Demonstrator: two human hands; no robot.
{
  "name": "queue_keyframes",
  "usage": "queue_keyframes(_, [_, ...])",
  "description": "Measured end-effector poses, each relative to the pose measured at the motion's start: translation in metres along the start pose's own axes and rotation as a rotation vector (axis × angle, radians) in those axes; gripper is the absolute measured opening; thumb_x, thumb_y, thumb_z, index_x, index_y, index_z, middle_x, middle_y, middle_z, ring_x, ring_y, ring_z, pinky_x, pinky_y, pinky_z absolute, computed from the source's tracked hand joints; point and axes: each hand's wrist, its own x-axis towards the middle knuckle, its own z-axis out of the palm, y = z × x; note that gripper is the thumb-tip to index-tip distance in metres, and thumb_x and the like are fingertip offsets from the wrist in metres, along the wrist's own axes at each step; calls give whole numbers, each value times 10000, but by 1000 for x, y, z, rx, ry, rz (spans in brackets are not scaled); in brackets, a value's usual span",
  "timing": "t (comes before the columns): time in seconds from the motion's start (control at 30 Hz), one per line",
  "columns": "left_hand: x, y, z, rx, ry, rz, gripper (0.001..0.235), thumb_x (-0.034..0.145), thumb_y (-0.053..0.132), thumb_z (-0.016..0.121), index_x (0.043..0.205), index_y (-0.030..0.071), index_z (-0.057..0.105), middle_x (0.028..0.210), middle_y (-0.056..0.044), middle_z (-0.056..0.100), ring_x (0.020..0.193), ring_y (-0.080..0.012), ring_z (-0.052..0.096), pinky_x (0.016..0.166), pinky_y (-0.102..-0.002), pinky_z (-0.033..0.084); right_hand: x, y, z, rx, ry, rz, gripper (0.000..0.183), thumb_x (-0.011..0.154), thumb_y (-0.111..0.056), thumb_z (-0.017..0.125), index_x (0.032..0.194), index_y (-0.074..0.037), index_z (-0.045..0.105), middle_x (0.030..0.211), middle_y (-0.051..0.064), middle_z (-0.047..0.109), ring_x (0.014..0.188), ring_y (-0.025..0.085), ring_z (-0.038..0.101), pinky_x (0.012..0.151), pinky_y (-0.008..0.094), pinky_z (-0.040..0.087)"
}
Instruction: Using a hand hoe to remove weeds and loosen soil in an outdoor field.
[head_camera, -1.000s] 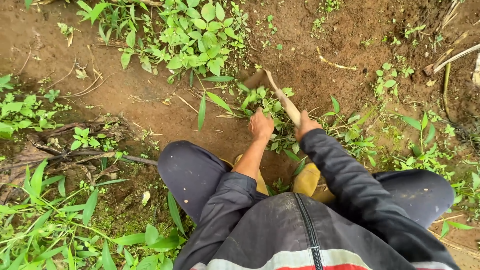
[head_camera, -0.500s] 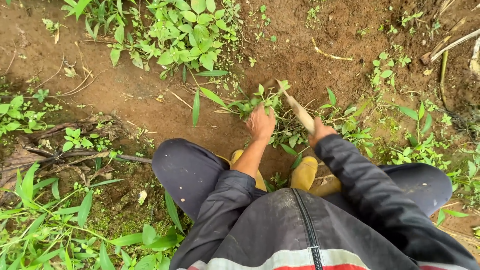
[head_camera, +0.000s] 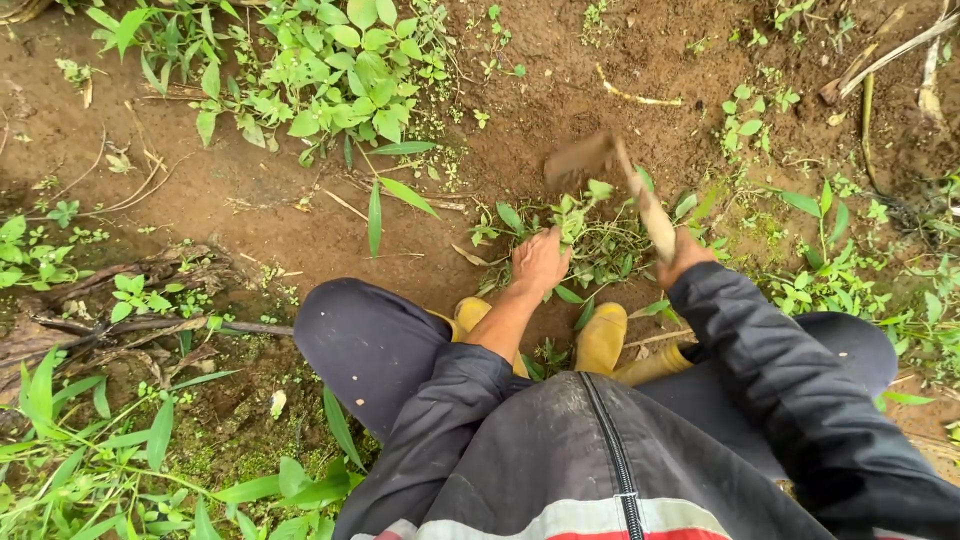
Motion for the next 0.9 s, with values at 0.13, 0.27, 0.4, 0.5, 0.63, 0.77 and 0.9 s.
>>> queue_keyframes(0.13, [6, -11, 37, 13, -13, 42, 466, 951, 411, 559, 1251, 64, 637, 1192, -186, 693, 1111, -442, 682, 952, -566, 542, -23, 3, -16, -153, -63, -33, 438, 854, -373, 659, 1249, -205, 573, 998, 227, 760, 977, 412, 757, 836, 514, 618])
queue_keyframes(0.27, [3, -11, 44, 90, 5, 70, 404, 893, 313, 556, 1219, 85, 626, 1083, -151, 717, 1035, -416, 720, 885, -572, 565, -19, -24, -22, 60, 0, 54, 485, 883, -394, 618, 1317, -202, 517, 1046, 248, 725, 1013, 441, 724, 856, 556, 602])
queue_keyframes(0.4, [5, -7, 37, 39, -97, -71, 408, 953, 246, 549, 1301, 42, 606, 1077, -235, 696, 1093, -437, 704, 960, -539, 531, 5, 4, 32, -123, -23, -25, 516, 841, -423, 682, 1276, -192, 524, 1053, 237, 750, 1019, 413, 746, 874, 526, 613])
queue_keyframes(0.5, [5, -9, 26, -2, -105, -142, 415, 961, 292, 555, 1259, 12, 623, 1074, -256, 702, 1070, -468, 709, 925, -566, 547, -30, -15, -9, -118, -108, -57, 507, 819, -332, 699, 1279, -172, 559, 1050, 278, 749, 1023, 454, 738, 871, 552, 610])
queue_keyframes(0.63, [2, 5, -7, -132, -73, -261, 400, 996, 213, 521, 1310, -19, 607, 1093, -276, 698, 1058, -457, 712, 954, -559, 556, -50, -77, -39, 38, -65, -14, 456, 900, -361, 642, 1293, -178, 503, 1079, 287, 720, 1051, 455, 717, 895, 553, 596])
queue_keyframes(0.77, [5, 6, -39, -235, -1, -354, 413, 1017, 225, 519, 1328, -34, 602, 1069, -264, 696, 1053, -441, 713, 942, -555, 560, -40, -85, -15, 98, -69, -51, 491, 898, -380, 635, 1323, -207, 460, 1121, 267, 708, 1078, 433, 710, 919, 540, 591])
queue_keyframes(0.9, [25, -15, -46, -153, -114, -346, 436, 987, 298, 585, 1270, -21, 676, 1142, -242, 716, 1174, -432, 676, 1020, -577, 506, -43, -22, 3, -231, -178, -131, 538, 817, -450, 682, 1305, -304, 509, 1051, 143, 771, 1012, 334, 772, 866, 468, 632])
